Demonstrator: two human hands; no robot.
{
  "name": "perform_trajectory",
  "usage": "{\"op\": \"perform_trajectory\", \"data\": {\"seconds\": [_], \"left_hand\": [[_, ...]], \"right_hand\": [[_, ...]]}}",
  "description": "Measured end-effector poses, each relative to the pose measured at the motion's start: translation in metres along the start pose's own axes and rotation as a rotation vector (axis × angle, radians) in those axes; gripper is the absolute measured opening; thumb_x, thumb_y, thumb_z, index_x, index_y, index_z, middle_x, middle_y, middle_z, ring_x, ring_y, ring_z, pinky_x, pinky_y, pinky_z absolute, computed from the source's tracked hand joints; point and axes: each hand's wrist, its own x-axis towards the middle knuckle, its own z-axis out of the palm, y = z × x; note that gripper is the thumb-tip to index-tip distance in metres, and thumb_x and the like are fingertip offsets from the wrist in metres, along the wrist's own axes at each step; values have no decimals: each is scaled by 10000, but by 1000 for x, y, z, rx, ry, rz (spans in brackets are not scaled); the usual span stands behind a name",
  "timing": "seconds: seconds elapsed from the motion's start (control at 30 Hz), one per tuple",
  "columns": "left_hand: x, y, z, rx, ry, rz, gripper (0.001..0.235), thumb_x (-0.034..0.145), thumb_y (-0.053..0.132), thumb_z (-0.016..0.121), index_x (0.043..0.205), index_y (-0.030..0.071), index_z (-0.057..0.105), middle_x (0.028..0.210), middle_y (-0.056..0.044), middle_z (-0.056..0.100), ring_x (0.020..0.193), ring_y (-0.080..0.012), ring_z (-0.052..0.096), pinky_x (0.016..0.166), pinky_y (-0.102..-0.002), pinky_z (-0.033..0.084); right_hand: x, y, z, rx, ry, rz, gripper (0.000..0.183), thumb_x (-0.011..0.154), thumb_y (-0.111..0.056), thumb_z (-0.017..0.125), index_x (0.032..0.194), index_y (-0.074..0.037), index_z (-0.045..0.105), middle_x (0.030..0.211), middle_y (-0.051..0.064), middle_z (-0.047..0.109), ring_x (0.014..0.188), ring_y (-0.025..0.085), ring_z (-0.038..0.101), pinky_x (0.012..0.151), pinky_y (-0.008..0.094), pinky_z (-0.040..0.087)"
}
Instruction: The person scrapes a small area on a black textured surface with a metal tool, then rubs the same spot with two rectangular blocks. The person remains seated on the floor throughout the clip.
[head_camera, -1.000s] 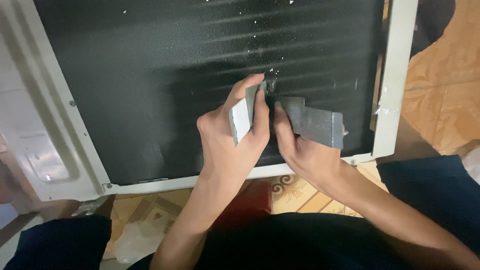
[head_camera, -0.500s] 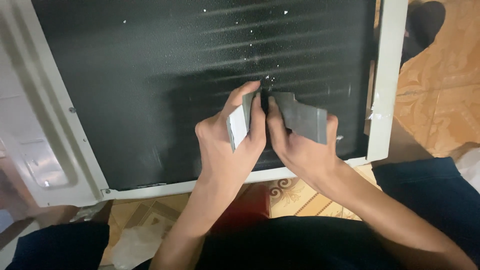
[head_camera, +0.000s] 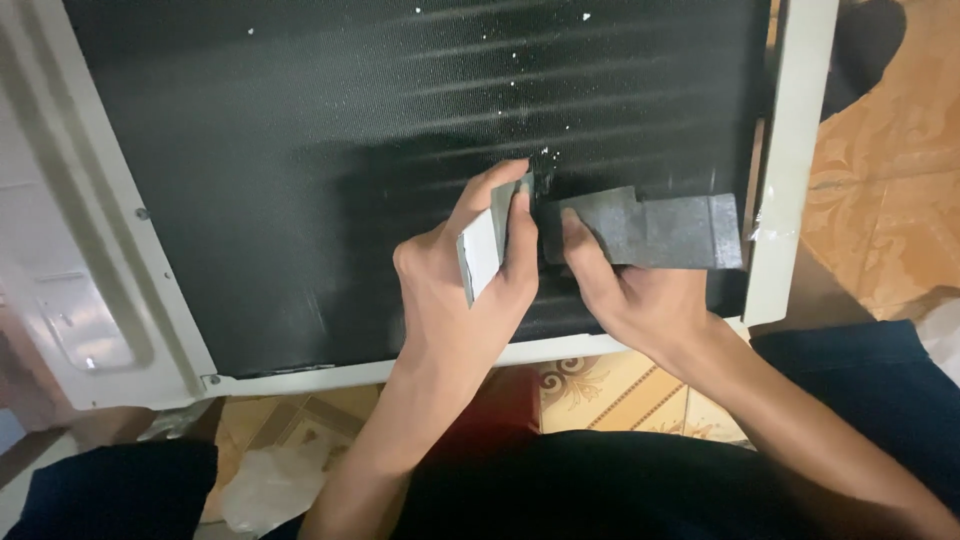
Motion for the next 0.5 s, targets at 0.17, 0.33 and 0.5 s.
{"op": "perform_trajectory", "data": {"seconds": [0.17, 0.33, 0.5], "left_hand": [[-1, -2, 0, -5, -14, 2, 313, 914, -92, 695, 1204, -5, 614, 924, -152, 797, 605, -163, 744, 534, -276, 566], [-1, -2, 0, -5, -6, -11, 312, 909, -91, 701, 1200, -2, 629, 909, -138, 800, 584, -154, 731, 527, -267, 554], [-1, -1, 1, 27, 0, 0, 313, 900, -94, 708, 1184, 11, 632, 948, -118, 794, 568, -152, 710, 519, -290, 535]], "right_hand": [[0, 2, 0, 15, -25, -45, 91, 975, 40, 622, 890, 27, 653, 760, 95, 641, 563, 185, 539, 518, 303, 424], [0, 1, 1, -33, -26, -44, 115, 985, 23, 639, 876, 31, 677, 741, 94, 649, 537, 185, 535, 497, 308, 416], [-6, 1, 9, -219, 21, -144, 103, 964, 7, 657, 895, 32, 728, 802, 124, 701, 530, 235, 550, 491, 353, 424]]}}
